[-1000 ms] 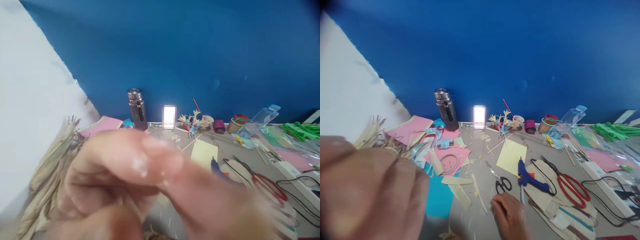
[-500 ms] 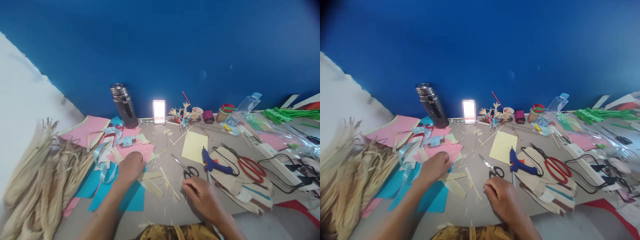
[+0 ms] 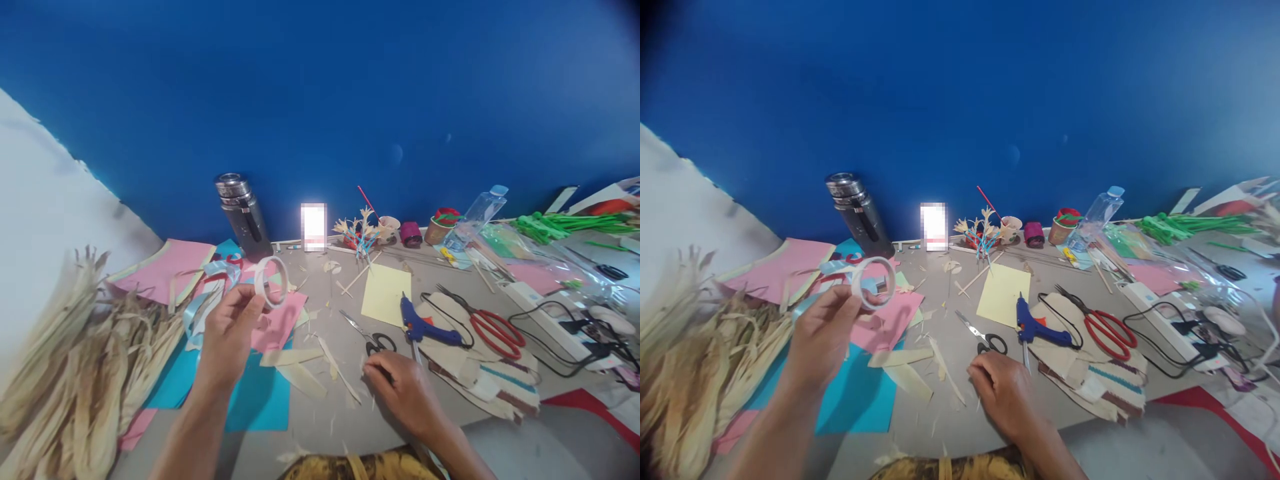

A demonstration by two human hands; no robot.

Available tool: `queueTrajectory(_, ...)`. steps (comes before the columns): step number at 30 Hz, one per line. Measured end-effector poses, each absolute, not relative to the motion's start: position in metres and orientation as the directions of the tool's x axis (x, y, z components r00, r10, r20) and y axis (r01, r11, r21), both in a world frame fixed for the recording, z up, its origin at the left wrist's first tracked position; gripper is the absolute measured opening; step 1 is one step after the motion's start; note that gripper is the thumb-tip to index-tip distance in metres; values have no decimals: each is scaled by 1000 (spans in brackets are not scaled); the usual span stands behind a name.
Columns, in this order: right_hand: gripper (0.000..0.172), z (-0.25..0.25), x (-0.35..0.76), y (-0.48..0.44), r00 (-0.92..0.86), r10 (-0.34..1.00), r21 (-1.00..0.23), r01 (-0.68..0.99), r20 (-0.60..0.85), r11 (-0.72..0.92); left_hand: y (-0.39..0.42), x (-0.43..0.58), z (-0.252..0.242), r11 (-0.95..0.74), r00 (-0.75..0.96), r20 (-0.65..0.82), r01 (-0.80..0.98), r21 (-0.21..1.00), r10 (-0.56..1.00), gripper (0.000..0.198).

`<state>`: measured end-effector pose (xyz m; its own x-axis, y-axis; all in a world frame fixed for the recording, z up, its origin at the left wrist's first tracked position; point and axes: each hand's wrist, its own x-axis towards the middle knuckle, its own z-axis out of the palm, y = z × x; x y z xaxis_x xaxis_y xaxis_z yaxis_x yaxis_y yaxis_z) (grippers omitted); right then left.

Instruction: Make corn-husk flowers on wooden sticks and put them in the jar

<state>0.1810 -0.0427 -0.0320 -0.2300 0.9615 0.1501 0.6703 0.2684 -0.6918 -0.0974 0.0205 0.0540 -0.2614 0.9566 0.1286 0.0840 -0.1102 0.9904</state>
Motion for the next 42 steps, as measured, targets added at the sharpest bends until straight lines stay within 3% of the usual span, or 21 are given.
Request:
queueTrajectory(4,28,-26,174,-37,-214,952,-714,629,220,307,14,-82,50,-37,35,59,-438,898,998,21)
queueTrajectory(7,25,-13,168,-30,-139,939,-757,559,315,337,10,-74,42,55,168,43,-538,841,985,18)
queueTrajectory(10,17,6,162,-21,-60,908,-771,508,414,385,3,-70,37,14,195,68,-392,920,978,22)
queueTrajectory(13,10,25,154,-17,-68,859,-734,489,508,472,-5,-66,37,-90,163,94,-30,995,982,22)
queueTrajectory(15,6,34,146,-16,-82,825,-707,473,559,526,-11,-62,39,-182,133,157,201,963,979,20)
queueTrajectory(17,13,41,137,-17,-69,813,-703,463,579,540,-15,-58,40,-280,133,249,339,898,959,20)
queueTrajectory(22,32,48,127,-9,43,923,-887,294,383,355,-19,-53,38,-427,192,383,459,779,904,16)
queueTrajectory(25,19,52,127,-2,13,971,-957,169,240,235,-20,-53,37,-446,210,394,472,761,895,15)
queueTrajectory(28,11,56,128,-6,-71,976,-963,162,204,213,-20,-58,40,-371,66,381,437,820,922,12)
queueTrajectory(31,12,54,126,-17,-354,911,-939,185,211,289,-16,-67,44,-198,-118,226,212,957,967,11)
queueTrajectory(33,18,46,125,-22,-504,829,-869,267,242,417,-12,-72,46,-103,-122,88,-126,987,989,14)
queueTrajectory(35,21,37,125,-23,-494,823,-784,378,279,492,-9,-75,47,-14,-60,-16,-478,878,998,15)
queueTrajectory(37,22,29,127,-21,-382,883,-795,428,271,429,-7,-75,48,76,13,-92,-688,722,996,12)
queueTrajectory(42,36,26,128,-14,-237,964,-986,88,118,142,-10,-63,47,235,153,-198,-833,502,968,13)
